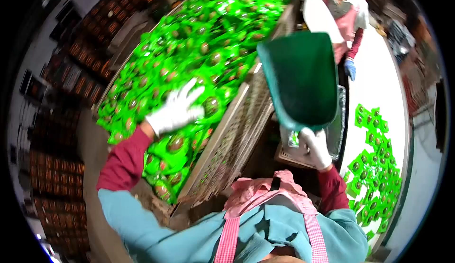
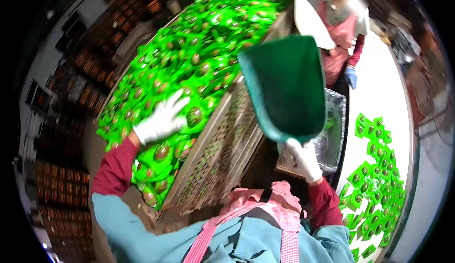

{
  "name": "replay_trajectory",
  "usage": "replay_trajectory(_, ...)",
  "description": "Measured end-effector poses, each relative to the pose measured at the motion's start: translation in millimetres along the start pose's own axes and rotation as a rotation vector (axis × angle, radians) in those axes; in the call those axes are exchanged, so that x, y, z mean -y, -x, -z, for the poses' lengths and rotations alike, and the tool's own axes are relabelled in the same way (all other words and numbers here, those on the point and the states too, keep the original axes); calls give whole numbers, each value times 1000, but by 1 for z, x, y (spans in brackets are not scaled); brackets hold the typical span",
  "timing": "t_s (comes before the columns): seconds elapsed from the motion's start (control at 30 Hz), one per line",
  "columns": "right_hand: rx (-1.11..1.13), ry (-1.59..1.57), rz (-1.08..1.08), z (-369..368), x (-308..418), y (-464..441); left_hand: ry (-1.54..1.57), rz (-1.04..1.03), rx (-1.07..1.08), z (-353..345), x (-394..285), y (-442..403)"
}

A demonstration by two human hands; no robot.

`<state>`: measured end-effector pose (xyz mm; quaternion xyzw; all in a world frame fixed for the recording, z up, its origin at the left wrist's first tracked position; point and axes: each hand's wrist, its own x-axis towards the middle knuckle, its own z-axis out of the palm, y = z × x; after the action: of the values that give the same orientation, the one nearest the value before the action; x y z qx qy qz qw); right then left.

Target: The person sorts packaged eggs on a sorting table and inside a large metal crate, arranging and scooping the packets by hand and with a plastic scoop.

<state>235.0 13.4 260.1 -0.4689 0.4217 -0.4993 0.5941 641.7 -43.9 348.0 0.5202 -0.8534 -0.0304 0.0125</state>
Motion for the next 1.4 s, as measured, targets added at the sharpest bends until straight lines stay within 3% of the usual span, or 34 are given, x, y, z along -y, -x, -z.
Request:
replay_trajectory(0.03,-133,103,36,11,-24,11,-54,6,35,-5,-27,1)
replay_trajectory(0.1,-146,73,-246,41,-54,40,-45,-11,38,-11,-24,-3)
replay_trajectory(0.17,-200,64,-320,63,-83,62,18,-38,21,-10,-22,-3)
replay_trajectory(0.23,-315,48,-270,83,-114,80,69,2,103,3,-24,-5)
replay_trajectory(0.3,-465,456,-140,105,-138,95,-88,19,87,20,-34,-9)
replay_trajectory(0.33,-554,667,130,113,-143,101,-73,13,14,25,-41,-15)
replay_trajectory(0.37,-646,669,74,120,-146,109,-54,13,-60,28,-49,-20)
replay_trajectory(0.43,-751,586,276,132,-142,102,69,-89,-80,30,-75,-33)
replay_trajectory(0.47,-657,412,-20,153,-157,107,142,-104,52,24,-85,-37)
replay_trajectory(0.5,-673,342,-44,165,-174,102,216,-118,184,17,-96,-39)
replay_trajectory(0.53,-697,274,-169,171,-167,101,-105,-98,228,7,-114,-39)
replay_trajectory(0.57,-717,204,-293,174,-157,99,-169,-60,239,4,-126,-41)
replay_trajectory(0.6,-694,270,-198,175,-144,102,-151,-85,233,2,-122,-41)
replay_trajectory(0.7,-696,193,-175,177,-136,105,-74,-97,265,4,-111,-39)
replay_trajectory(0.73,-738,322,-259,184,-153,106,-39,-102,275,8,-108,-40)
replay_trajectory(0.8,-701,377,-227,180,-150,108,55,-143,194,22,-111,-36)
replay_trajectory(0.87,-653,495,-114,194,-189,114,186,-43,150,47,-135,-28)
replay_trajectory(0.93,-553,620,103,185,-180,118,161,105,81,61,-147,-1)
replay_trajectory(0.97,-510,624,77,187,-184,125,120,183,50,66,-154,13)
replay_trajectory(1.03,-175,821,-45,193,-191,139,99,367,-35,64,-151,51)
replay_trajectory(1.1,225,975,13,200,-198,147,75,532,-92,57,-140,93)
replay_trajectory(1.2,462,1095,-388,177,-205,154,84,579,-61,32,-116,161)
replay_trajectory(1.4,299,992,-575,112,-265,180,148,547,-202,-13,-84,203)
